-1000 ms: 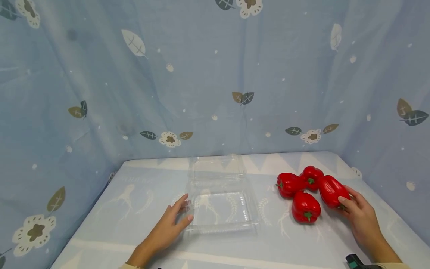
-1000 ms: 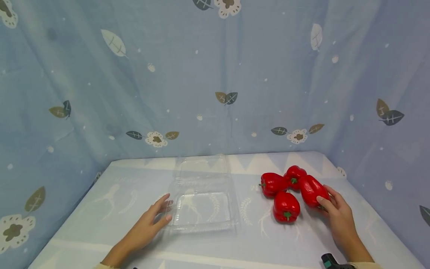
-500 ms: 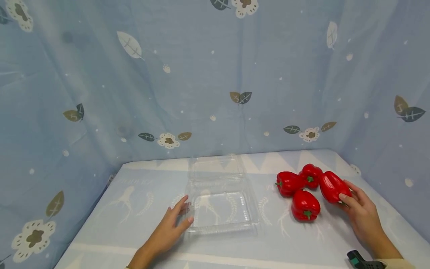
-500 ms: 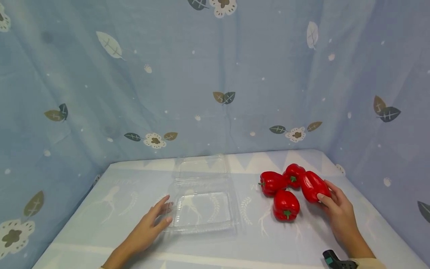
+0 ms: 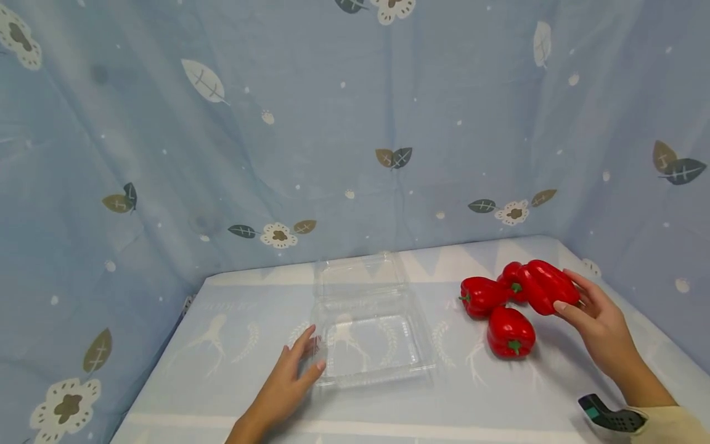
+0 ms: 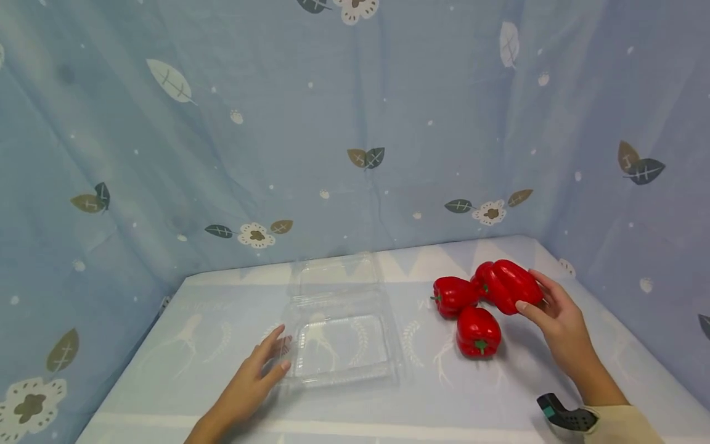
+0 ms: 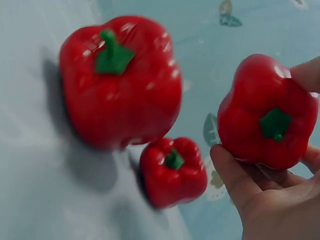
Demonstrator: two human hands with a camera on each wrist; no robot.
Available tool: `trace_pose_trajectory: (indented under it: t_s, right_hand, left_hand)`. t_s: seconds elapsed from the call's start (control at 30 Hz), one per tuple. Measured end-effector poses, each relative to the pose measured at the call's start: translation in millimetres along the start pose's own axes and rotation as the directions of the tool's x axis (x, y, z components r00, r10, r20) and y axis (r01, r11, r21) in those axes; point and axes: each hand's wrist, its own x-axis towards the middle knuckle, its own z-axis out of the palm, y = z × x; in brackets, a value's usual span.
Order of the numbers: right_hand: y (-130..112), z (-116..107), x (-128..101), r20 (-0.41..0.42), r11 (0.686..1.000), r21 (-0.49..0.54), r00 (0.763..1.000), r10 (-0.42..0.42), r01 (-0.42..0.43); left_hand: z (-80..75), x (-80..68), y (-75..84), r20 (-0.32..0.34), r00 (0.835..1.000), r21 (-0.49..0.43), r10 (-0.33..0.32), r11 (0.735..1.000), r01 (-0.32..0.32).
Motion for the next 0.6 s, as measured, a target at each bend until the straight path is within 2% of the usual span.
trace_pose_trajectory:
  t_s: [0.07, 0.2, 0.27, 0.47, 0.6]
  right_hand:
    - [-5.3, 1.5, 3.3, 0.005, 0.998, -0.061, 1.0, -0.022, 0.023]
    - [-15.1, 7.8, 10.7, 0.065, 0.999, -0.02, 0.997, -0.036, 0.038]
    - [-21.7, 13.5, 14.0, 0.103, 1.0, -0.004, 0.995, -0.016, 0.016]
    - [-47.1, 40.8, 27.7, 0.252, 1.0, -0.006, 0.968, -0.006, 0.008]
    - [-59.3, 55.9, 39.8, 0.31, 1.0, 0.025, 0.951, -0.008, 0.0]
  left_hand:
    - [-0.1, 1.0, -0.1, 0.002, 1.0, 0.009, 0.004, 1.0, -0.004]
    - [-1.6, 3.5, -0.7, 0.009, 1.0, 0.009, 0.008, 1.0, -0.008]
    - [-1.6, 4.9, -1.1, 0.015, 1.0, 0.009, 0.001, 1.0, -0.002]
    - [-1.3, 2.1, -2.8, 0.021, 1.0, 0.024, -0.013, 1.0, 0.013]
    - [-0.5, 0.4, -2.9, 0.006, 1.0, 0.015, -0.005, 1.0, 0.005]
